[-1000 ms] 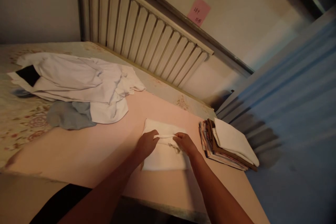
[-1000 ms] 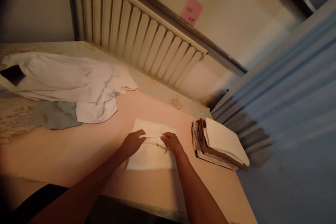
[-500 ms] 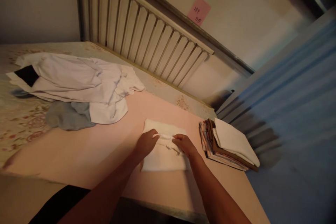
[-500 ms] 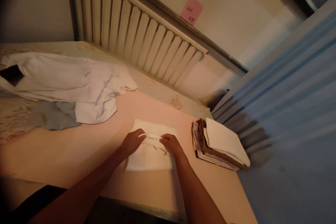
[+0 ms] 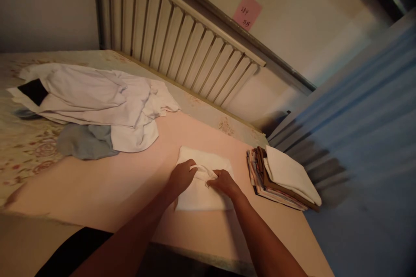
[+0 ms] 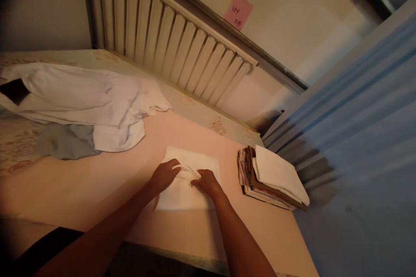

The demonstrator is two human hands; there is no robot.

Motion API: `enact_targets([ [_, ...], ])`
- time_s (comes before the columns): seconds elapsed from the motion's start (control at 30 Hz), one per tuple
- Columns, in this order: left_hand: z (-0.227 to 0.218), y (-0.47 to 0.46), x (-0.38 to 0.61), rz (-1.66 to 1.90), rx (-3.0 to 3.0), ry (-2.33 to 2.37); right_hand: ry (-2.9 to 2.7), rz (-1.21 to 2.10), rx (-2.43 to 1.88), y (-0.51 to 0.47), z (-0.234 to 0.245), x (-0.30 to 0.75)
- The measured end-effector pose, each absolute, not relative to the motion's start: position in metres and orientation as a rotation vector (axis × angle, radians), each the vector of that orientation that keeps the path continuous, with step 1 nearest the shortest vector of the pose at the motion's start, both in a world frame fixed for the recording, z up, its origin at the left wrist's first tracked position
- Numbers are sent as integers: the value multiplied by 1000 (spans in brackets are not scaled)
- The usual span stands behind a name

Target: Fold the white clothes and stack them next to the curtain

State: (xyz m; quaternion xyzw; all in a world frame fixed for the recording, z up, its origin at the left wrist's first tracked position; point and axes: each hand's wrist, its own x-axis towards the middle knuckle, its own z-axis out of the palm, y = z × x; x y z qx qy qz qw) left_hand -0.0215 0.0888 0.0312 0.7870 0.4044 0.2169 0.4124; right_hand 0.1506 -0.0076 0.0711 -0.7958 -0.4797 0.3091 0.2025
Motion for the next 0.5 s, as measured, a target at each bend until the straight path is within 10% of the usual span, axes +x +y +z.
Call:
enact_targets([
  [0.5,36,86,-22,514,2019,1030,-1577,487,-2136,-5,67,149],
])
